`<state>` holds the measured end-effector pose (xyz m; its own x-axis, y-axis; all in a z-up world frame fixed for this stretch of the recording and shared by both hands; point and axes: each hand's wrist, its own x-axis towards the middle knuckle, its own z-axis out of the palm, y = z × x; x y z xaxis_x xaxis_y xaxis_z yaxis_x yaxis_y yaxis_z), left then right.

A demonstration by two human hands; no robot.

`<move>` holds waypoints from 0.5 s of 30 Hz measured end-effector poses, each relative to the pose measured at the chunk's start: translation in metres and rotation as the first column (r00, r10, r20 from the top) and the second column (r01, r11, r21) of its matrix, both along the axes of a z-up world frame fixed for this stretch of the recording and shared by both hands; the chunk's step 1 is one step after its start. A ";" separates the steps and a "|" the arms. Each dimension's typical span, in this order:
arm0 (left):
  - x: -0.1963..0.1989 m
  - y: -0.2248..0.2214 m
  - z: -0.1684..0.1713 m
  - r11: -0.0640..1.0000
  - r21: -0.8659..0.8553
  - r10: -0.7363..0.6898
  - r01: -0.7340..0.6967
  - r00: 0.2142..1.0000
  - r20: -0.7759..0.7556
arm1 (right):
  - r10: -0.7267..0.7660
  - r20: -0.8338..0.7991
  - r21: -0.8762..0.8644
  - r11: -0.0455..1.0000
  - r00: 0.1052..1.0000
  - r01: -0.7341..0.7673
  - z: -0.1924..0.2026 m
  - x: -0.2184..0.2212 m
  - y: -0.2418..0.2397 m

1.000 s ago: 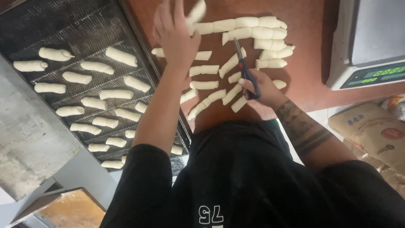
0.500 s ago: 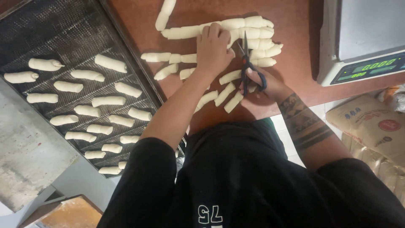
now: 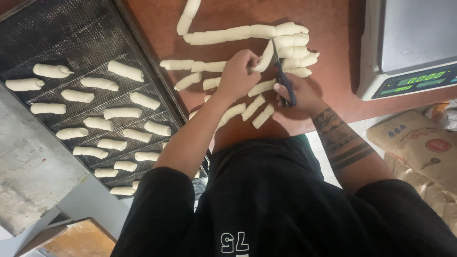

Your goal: Cutting long strips of dough into smaller pieces using scissors and arranging them on a baking tray

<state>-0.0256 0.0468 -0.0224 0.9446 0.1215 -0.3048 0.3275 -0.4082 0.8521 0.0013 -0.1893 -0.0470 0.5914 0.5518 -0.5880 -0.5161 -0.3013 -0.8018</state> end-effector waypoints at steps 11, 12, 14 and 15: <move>0.044 0.076 0.022 0.997 -0.068 0.033 -0.024 0.989 0.144 | 0.175 0.119 -0.254 0.957 0.977 -0.141 0.045 -0.029 0.001; 0.048 0.086 0.026 0.981 0.170 0.067 -0.097 0.983 0.173 | 0.204 0.148 -0.312 0.938 0.968 -0.151 0.045 -0.029 0.002; 0.046 0.105 0.024 0.900 0.398 0.100 -0.179 0.972 0.212 | 0.242 0.181 -0.364 0.917 0.953 -0.163 0.042 -0.029 0.004; 0.040 0.113 0.017 0.837 0.546 -0.060 0.042 0.998 0.014 | 0.130 0.083 -0.218 0.970 0.988 -0.109 0.039 -0.030 0.006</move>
